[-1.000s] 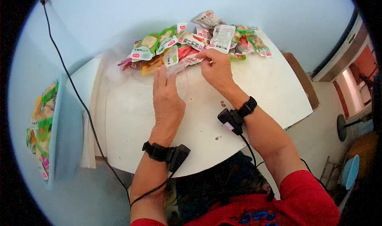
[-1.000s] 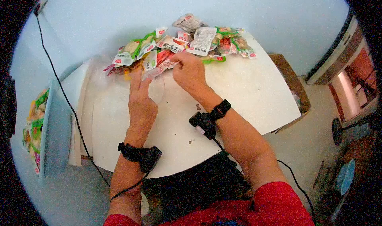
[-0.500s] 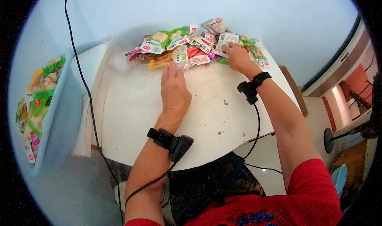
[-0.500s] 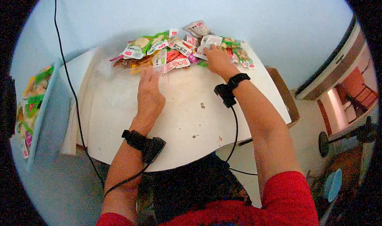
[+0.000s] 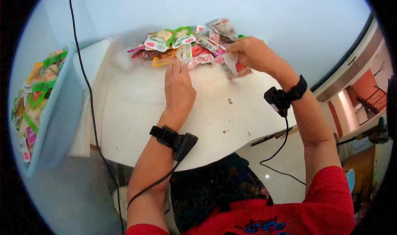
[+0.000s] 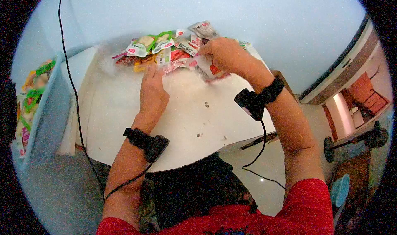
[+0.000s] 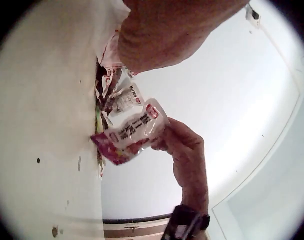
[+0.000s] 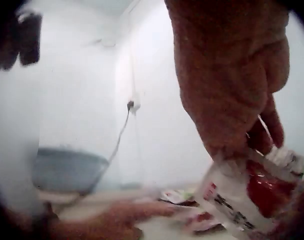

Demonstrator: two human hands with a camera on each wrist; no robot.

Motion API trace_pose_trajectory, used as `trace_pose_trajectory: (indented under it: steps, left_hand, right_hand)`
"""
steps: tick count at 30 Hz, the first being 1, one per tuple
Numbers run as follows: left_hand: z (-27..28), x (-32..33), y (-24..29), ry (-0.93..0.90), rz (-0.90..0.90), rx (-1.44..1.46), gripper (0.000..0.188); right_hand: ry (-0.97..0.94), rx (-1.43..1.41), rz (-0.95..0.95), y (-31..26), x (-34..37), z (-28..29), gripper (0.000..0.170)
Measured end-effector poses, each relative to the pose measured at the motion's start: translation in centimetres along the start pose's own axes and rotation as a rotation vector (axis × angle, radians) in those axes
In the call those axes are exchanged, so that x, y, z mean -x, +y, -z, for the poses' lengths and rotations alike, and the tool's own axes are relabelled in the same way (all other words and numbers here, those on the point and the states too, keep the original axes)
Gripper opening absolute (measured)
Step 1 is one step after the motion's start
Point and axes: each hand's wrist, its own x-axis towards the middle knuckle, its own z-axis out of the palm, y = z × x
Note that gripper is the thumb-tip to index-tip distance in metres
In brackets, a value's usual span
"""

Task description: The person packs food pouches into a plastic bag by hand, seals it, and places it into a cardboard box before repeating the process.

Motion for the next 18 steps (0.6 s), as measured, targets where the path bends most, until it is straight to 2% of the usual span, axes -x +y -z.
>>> trace_pose_trajectory:
  steps: [3, 4, 5, 7, 8, 11, 12, 15, 17, 18]
  left_hand:
    - [0.4, -0.1, 0.3, -0.027, 0.003, 0.012, 0.042]
    - [0.5, -0.1, 0.2, -0.056, 0.021, 0.027, 0.047]
    - [0.5, 0.0, 0.2, -0.082, 0.037, 0.04, 0.052]
    - [0.3, 0.0, 0.1, -0.003, -0.032, 0.025, 0.042]
    - [0.3, 0.1, 0.0, 0.039, -0.067, 0.016, 0.038]
    - [0.3, -0.1, 0.0, -0.006, -0.021, 0.027, 0.038]
    - [0.3, -0.1, 0.1, -0.005, -0.016, 0.028, 0.039]
    - [0.4, -0.1, 0.4, -0.039, 0.019, 0.039, 0.042]
    - [0.8, -0.2, 0.8, -0.098, 0.056, 0.053, 0.048]
    - [0.8, -0.2, 1.0, -0.103, 0.063, 0.056, 0.048]
  right_hand:
    - [-0.273, -0.297, 0.033, -0.6, -0.6, 0.5, 0.023]
    - [-0.276, -0.268, 0.096, -1.0, -0.8, 0.1, 0.028]
    - [-0.232, -0.327, 0.085, -1.4, -1.0, -1.0, 0.03]
    - [-0.138, -0.444, 0.066, -2.0, -1.2, -3.1, 0.034]
    - [-0.13, -0.519, -0.01, -2.0, -1.0, -3.7, 0.037]
    - [0.107, -0.255, 0.004, 0.0, 1.1, -6.7, 0.036]
    - [0.122, -0.309, -0.044, 1.1, 2.0, -7.3, 0.042]
    - [-0.184, -0.181, -0.425, -0.5, 4.7, -4.3, 0.056]
    - [-0.313, -0.303, -0.537, -0.8, 7.1, -5.2, 0.07]
    - [-0.312, -0.314, -0.424, -0.6, 8.3, -6.3, 0.068]
